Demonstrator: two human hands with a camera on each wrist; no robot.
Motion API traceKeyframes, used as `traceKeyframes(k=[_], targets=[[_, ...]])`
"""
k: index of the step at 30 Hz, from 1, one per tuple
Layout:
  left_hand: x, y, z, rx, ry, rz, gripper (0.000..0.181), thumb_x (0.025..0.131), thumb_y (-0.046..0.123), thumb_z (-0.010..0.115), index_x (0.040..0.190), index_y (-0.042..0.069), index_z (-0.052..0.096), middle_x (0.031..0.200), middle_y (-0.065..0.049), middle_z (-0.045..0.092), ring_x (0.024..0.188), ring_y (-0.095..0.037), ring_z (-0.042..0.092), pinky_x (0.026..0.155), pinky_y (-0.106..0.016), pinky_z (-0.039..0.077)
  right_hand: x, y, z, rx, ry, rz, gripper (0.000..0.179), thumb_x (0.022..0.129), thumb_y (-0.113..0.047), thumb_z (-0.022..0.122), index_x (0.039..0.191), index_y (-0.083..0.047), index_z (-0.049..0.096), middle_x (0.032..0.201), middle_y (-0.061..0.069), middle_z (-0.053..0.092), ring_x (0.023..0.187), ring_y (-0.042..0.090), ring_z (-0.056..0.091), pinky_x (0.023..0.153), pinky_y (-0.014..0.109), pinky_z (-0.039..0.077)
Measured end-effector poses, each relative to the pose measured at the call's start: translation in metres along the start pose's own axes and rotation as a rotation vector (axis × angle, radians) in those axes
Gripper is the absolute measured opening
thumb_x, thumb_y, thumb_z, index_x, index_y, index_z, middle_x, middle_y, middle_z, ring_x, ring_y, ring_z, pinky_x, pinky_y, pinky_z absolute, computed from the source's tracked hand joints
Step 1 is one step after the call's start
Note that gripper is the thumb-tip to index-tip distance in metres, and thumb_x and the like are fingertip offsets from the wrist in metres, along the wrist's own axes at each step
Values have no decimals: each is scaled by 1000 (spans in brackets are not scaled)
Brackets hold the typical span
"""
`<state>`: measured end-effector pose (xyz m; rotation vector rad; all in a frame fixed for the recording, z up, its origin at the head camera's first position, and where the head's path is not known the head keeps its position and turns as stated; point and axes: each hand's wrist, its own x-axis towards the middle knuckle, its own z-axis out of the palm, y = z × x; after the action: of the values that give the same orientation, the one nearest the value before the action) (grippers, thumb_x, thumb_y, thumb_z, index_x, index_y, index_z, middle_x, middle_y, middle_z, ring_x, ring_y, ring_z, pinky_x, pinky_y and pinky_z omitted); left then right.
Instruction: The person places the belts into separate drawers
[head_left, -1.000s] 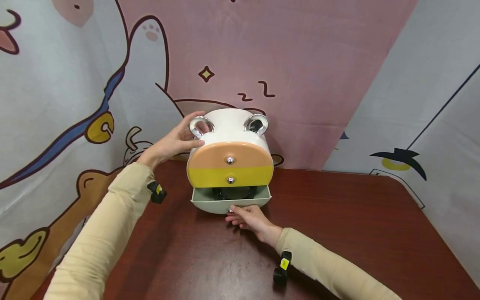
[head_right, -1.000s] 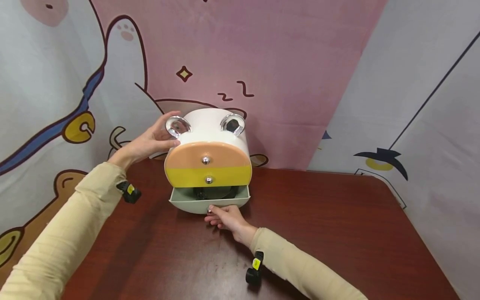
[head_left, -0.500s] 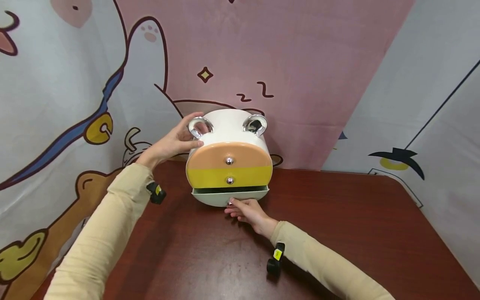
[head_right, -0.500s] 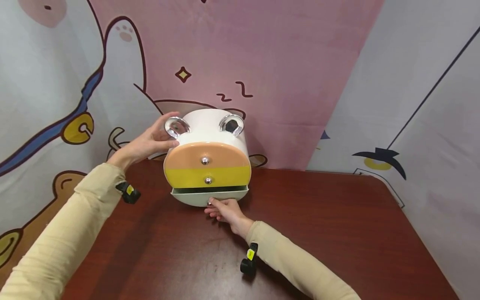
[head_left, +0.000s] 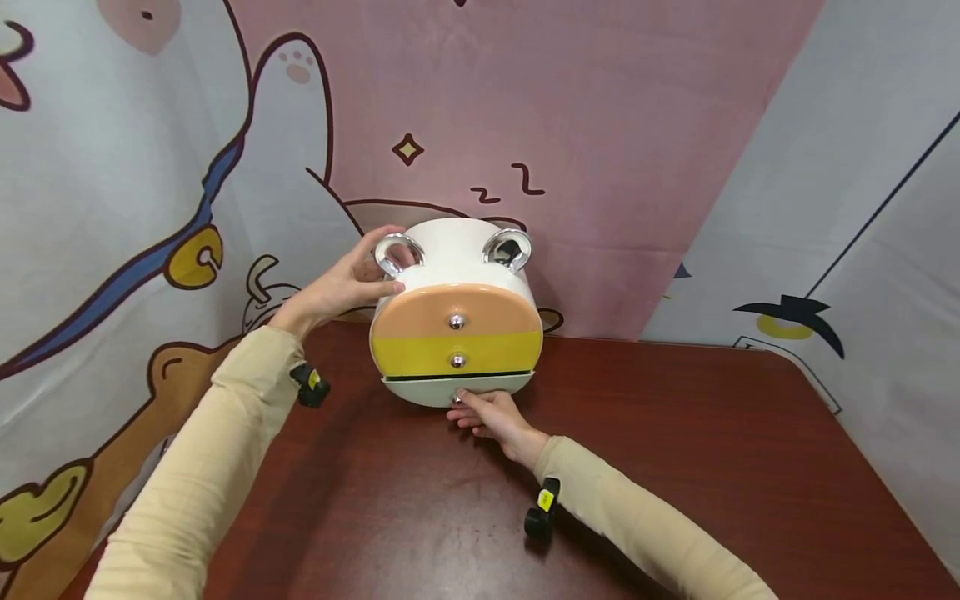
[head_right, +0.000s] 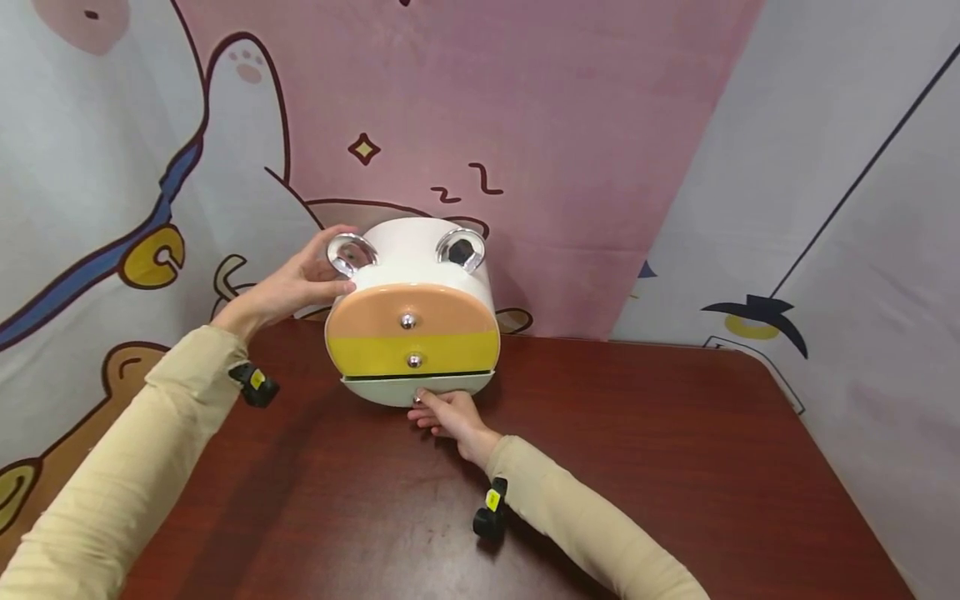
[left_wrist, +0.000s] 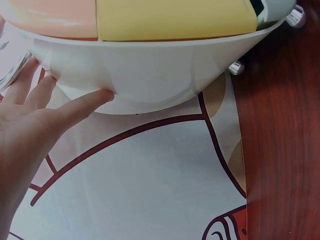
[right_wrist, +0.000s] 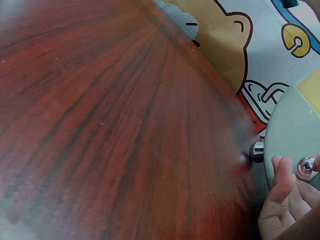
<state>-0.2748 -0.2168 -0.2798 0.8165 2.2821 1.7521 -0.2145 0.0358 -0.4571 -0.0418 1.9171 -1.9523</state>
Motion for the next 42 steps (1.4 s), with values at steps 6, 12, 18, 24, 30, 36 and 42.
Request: traceKeyframes(k=[6, 12, 18, 24, 30, 36, 42], targets=[[2, -3, -1, -35, -37, 62, 74, 90, -6, 63, 149, 16, 22, 119, -16, 51, 105, -26, 56, 74, -34, 53, 2, -2, 0, 2, 11, 11, 41, 97, -31, 60, 108, 7, 68, 87, 8, 73, 69, 7, 65, 55, 19, 44], [4, -5, 0, -69, -63, 110, 72, 89, -11, 61, 146, 18, 26, 120, -19, 49, 103, -24, 57, 76, -32, 52, 5, -4, -2, -8, 7, 19, 43, 96, -33, 61, 110, 7, 67, 92, 12, 72, 73, 9, 65, 58, 20, 45], [4, -5, -1, -52, -54, 109, 72, 89, -11, 61, 146, 17, 27, 119, -18, 50, 105, -24, 57, 79, -31, 51, 4, -9, -2, -18, -8, 20, 44, 97, -32, 60, 113, 8, 65, 97, 17, 71, 75, 12, 66, 58, 20, 45], [1, -2, -2, 19, -16, 46, 79, 90, -4, 64, 152, 22, 21, 121, -18, 51, 110, -24, 55, 78, -32, 51, 9, -9, -8, -48, -75, 49, 45, 97, -33, 58, 117, 6, 65, 96, 13, 72, 82, 16, 69, 61, 20, 48], [-5, -2, -1, 138, 23, 17, 83, 92, 8, 67, 153, 35, 19, 141, -19, 43, 134, -32, 36, 101, -48, 39, 3, -10, -27, -119, -140, 61, 48, 98, -34, 57, 119, 8, 63, 100, 14, 71, 89, 21, 69, 76, 29, 52], [-18, -12, -8, 173, 71, -50, 81, 94, 16, 66, 153, 39, 17, 155, -18, 22, 139, -36, 27, 104, -58, 30, -9, -8, -58, -188, -140, 52, 43, 99, -27, 56, 117, 11, 62, 100, 16, 70, 92, 24, 69, 82, 34, 52], [-32, -28, -17, 228, 86, -65, 76, 96, 17, 62, 155, 28, 16, 155, -17, 24, 140, -38, 23, 106, -58, 25, -17, -10, -84, -290, -107, 17, 41, 99, -25, 56, 118, 11, 62, 106, 19, 68, 99, 30, 66, 86, 39, 51]])
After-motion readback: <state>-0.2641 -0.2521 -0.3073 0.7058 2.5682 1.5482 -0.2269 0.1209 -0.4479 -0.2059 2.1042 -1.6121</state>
